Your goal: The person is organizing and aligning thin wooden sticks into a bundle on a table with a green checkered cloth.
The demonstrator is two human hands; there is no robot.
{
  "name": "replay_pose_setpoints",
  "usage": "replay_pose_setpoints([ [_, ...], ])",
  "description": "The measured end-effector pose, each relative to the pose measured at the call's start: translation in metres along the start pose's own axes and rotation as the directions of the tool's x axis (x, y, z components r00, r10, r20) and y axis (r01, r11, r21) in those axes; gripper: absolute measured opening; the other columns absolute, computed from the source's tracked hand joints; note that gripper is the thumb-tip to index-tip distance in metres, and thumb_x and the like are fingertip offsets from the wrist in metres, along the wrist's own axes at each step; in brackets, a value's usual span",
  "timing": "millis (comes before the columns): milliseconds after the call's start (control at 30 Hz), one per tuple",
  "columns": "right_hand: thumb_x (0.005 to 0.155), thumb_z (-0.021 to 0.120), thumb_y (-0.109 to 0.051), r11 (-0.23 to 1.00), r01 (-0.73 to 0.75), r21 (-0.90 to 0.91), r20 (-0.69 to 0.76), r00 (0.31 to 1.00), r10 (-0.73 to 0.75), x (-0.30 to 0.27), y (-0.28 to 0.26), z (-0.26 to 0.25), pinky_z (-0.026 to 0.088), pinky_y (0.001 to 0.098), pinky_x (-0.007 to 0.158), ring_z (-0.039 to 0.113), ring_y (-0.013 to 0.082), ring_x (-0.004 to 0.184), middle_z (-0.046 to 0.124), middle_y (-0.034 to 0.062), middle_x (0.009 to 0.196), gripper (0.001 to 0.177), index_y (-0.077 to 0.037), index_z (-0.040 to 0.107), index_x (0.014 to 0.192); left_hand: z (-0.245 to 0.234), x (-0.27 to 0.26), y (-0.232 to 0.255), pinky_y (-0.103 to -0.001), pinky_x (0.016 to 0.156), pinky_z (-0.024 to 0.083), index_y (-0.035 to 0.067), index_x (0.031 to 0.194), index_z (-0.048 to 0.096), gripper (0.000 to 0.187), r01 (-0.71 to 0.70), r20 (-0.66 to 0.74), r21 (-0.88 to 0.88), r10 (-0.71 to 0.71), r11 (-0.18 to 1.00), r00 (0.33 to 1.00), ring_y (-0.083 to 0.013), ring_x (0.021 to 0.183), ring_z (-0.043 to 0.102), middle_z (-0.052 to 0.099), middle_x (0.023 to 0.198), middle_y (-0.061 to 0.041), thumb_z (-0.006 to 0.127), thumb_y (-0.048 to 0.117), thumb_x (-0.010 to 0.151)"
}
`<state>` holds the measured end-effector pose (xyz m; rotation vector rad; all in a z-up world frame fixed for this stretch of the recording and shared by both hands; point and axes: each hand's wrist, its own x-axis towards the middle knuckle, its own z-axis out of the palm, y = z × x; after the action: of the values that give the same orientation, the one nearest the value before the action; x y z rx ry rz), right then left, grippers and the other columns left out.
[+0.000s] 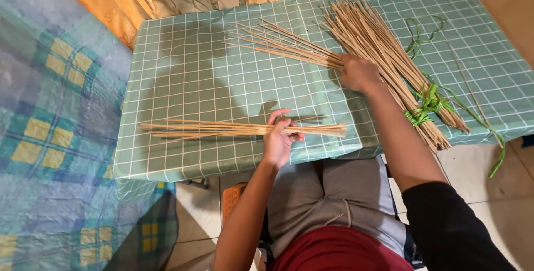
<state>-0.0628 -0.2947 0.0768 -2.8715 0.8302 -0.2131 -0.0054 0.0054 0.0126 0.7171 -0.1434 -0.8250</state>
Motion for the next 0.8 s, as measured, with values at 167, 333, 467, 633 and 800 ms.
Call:
replay_pose_setpoints([
  [167, 0.100, 0.053, -0.029, 0.994, -0.106, 0.007, 0.145, 0.984, 0.104, -0.007, -0.003, -0.006, 0.044, 0.0632, 0.106, 0.056, 0.0486, 0.133, 0.051, 0.0268, 0.154, 0.071, -0.010, 0.032, 0.165, 0.003, -0.004, -0.003, -0.038, 0.046, 0.065, 0.005, 0.125, 0.058, 0.030, -0.016, 0.042, 0.052, 0.013, 0.999, 0.999, -0.0362, 0.057, 0.072, 0.060, 0.076, -0.016, 0.056, 0.004, 0.095],
  [333, 0.102, 0.055, -0.027, 0.995, -0.096, 0.026, 0.083, 0.992, 0.093, -0.009, 0.005, 0.008, 0.045, 0.0637, 0.104, 0.059, 0.0511, 0.127, 0.057, 0.0303, 0.143, 0.068, -0.004, 0.036, 0.162, 0.002, -0.002, -0.001, -0.038, 0.046, 0.065, 0.011, 0.127, 0.055, 0.031, -0.020, -0.002, 0.013, 0.020, 1.000, 1.000, -0.0363, 0.057, 0.072, 0.060, 0.077, -0.015, 0.055, 0.006, 0.096],
  [467, 0.099, 0.060, -0.024, 0.999, -0.008, 0.031, 0.009, 1.000, 0.008, 0.008, 0.033, 0.039, 0.052, 0.0584, 0.100, 0.065, 0.0477, 0.119, 0.062, 0.0232, 0.136, 0.054, -0.009, 0.057, 0.151, -0.002, 0.000, -0.004, -0.038, 0.047, 0.066, 0.012, 0.126, 0.055, 0.030, -0.012, 0.000, 0.014, 0.012, 1.000, 1.000, -0.0374, 0.058, 0.072, 0.061, 0.077, -0.014, 0.056, 0.007, 0.097],
  [633, 0.096, 0.067, -0.022, 0.999, 0.032, -0.002, -0.052, 0.998, -0.032, 0.001, 0.020, 0.033, 0.056, 0.0540, 0.095, 0.071, 0.0451, 0.108, 0.066, 0.0176, 0.123, 0.030, -0.013, 0.078, 0.122, -0.003, 0.000, -0.008, -0.037, 0.047, 0.066, 0.011, 0.122, 0.057, 0.025, -0.014, 0.006, 0.028, 0.014, 1.000, 1.000, -0.0366, 0.059, 0.073, 0.061, 0.077, -0.014, 0.057, 0.009, 0.097],
  [800, 0.095, 0.069, -0.025, 0.993, 0.109, -0.040, -0.189, 0.975, -0.115, -0.004, 0.009, 0.047, 0.060, 0.0474, 0.083, 0.074, 0.0377, 0.093, 0.069, 0.0089, 0.103, 0.022, -0.020, 0.080, 0.113, -0.008, 0.008, -0.007, -0.035, 0.048, 0.066, 0.009, 0.114, 0.060, 0.016, -0.011, 0.005, 0.036, 0.010, 0.999, 1.000, -0.0348, 0.059, 0.074, 0.063, 0.078, -0.013, 0.057, 0.010, 0.098],
])
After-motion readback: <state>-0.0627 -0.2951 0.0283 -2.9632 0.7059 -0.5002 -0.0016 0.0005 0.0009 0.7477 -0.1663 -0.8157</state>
